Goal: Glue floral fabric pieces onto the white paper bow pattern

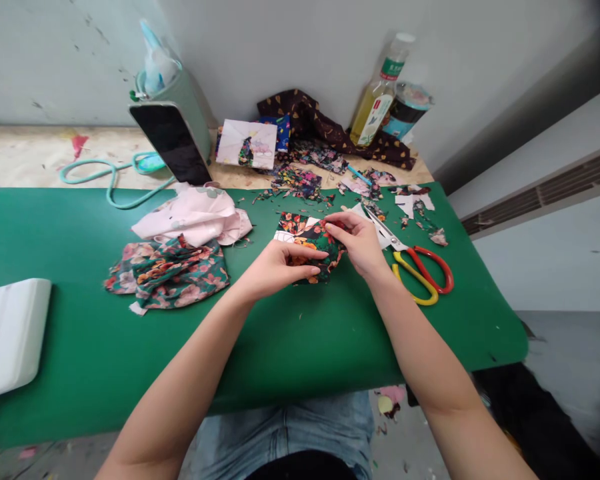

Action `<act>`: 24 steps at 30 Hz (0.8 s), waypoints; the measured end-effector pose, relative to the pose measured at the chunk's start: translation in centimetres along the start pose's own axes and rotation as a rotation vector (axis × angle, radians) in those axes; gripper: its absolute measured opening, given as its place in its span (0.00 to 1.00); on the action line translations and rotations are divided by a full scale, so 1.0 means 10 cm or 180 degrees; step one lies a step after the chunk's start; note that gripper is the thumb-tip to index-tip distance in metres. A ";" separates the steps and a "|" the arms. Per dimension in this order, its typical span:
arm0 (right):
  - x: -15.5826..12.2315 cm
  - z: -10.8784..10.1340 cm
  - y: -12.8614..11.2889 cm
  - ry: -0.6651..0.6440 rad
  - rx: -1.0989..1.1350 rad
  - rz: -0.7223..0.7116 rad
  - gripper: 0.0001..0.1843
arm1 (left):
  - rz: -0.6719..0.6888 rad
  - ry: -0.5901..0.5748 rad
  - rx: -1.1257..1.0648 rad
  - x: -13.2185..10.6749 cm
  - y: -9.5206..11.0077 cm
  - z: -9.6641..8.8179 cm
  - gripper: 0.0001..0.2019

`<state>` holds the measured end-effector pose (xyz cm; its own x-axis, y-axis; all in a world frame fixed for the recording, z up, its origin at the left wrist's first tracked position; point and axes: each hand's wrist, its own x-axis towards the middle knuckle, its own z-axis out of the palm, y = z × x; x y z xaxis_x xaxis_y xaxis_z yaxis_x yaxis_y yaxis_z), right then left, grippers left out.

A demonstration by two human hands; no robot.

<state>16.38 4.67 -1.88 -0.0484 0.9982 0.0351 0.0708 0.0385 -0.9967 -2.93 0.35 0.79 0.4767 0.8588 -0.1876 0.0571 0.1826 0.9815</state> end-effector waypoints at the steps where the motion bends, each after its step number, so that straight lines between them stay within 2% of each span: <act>1: 0.00 -0.01 0.00 -0.0017 -0.0106 -0.0012 0.13 | -0.0009 0.0058 -0.0002 0.00 -0.01 0.00 0.19; 4: 0.00 -0.05 -0.03 -0.0081 -0.0303 0.0023 0.12 | -0.0066 0.0133 -0.0057 0.01 -0.02 -0.02 0.21; 11: -0.04 -0.13 -0.06 -0.0221 -0.0365 -0.0013 0.16 | -0.0006 0.0029 0.0034 -0.03 -0.01 -0.01 0.25; 15: -0.10 -0.21 -0.15 -0.0351 -0.0733 -0.0128 0.18 | 0.0052 0.0080 -0.0168 -0.03 -0.02 0.01 0.25; 18: -0.14 -0.41 -0.23 -0.0438 -0.1481 -0.0443 0.21 | 0.0180 0.0199 -0.0145 -0.02 -0.03 0.01 0.24; 20: -0.16 -0.63 -0.26 -0.0331 -0.2236 -0.0569 0.16 | 0.0345 0.0325 0.0050 -0.01 -0.04 -0.01 0.23; 22: -0.18 -0.89 -0.26 -0.0267 -0.2955 -0.0429 0.14 | 0.0473 0.0441 0.0275 -0.01 -0.04 -0.03 0.22; 24: -0.23 -1.13 -0.22 -0.0180 -0.3441 -0.0109 0.15 | 0.0537 0.0520 0.0410 0.00 -0.05 -0.05 0.21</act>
<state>27.64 2.84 1.03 -0.1109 0.9933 0.0308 0.9083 0.1139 -0.4026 -3.39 0.46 0.30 0.3417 0.9397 -0.0144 0.1050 -0.0230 0.9942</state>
